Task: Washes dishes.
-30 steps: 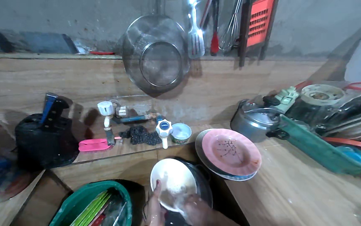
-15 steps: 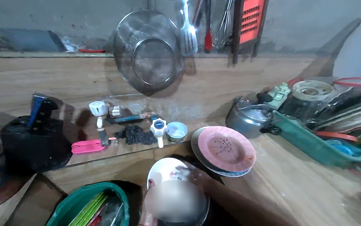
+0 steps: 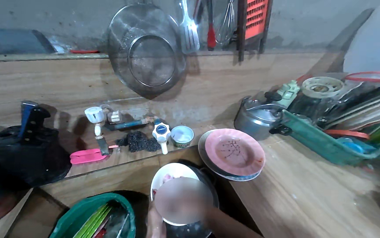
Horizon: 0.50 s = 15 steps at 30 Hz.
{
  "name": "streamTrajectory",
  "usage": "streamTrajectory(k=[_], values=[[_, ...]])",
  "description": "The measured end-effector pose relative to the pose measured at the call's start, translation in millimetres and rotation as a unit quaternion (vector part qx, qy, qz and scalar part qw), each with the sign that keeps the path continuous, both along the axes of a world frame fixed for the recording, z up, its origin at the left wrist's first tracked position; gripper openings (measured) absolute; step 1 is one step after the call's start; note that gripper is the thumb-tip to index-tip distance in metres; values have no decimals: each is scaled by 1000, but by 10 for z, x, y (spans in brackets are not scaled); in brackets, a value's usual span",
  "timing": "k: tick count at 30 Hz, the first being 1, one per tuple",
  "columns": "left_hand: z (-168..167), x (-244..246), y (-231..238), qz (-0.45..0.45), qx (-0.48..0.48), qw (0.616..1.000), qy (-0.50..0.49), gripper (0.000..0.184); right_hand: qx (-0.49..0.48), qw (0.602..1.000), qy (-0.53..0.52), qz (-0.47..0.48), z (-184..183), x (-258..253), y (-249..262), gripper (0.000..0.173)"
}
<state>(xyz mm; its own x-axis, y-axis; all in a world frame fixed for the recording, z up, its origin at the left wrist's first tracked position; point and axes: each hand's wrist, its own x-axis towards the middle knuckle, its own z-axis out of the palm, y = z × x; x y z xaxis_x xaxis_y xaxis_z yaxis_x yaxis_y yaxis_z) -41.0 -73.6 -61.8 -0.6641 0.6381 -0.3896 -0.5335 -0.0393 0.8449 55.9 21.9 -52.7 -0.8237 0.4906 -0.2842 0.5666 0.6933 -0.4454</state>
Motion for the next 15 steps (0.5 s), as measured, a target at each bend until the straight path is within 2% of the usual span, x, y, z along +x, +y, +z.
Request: streamTrajectory(k=[2,5,6,7,9,10,11,14,15], values=[[-13,-18,9,21,-5,999,25,53,12,1000,12,-12,72,124,6,50],[-24,-34,10,41,-19,999,16,55,15,998,59,-21,-17,237,-281,38],[-13,-25,-8,39,-26,999,8,55,-59,997,30,-33,69,174,-396,42],[-10,-12,-15,49,-39,998,5,52,-127,990,46,-49,111,103,-494,46],[-31,-5,27,87,-17,995,-38,38,-180,976,108,-62,177,21,-625,51],[-15,-23,18,98,-5,993,-62,40,-161,981,102,-39,190,55,-629,52],[14,-63,-67,67,7,996,-66,45,-117,989,88,0,124,146,-582,52],[55,-183,-131,14,-6,998,-68,47,63,983,112,133,-240,531,-138,34],[63,-209,-114,-5,-17,997,-80,48,69,983,92,144,-172,626,-21,32]])
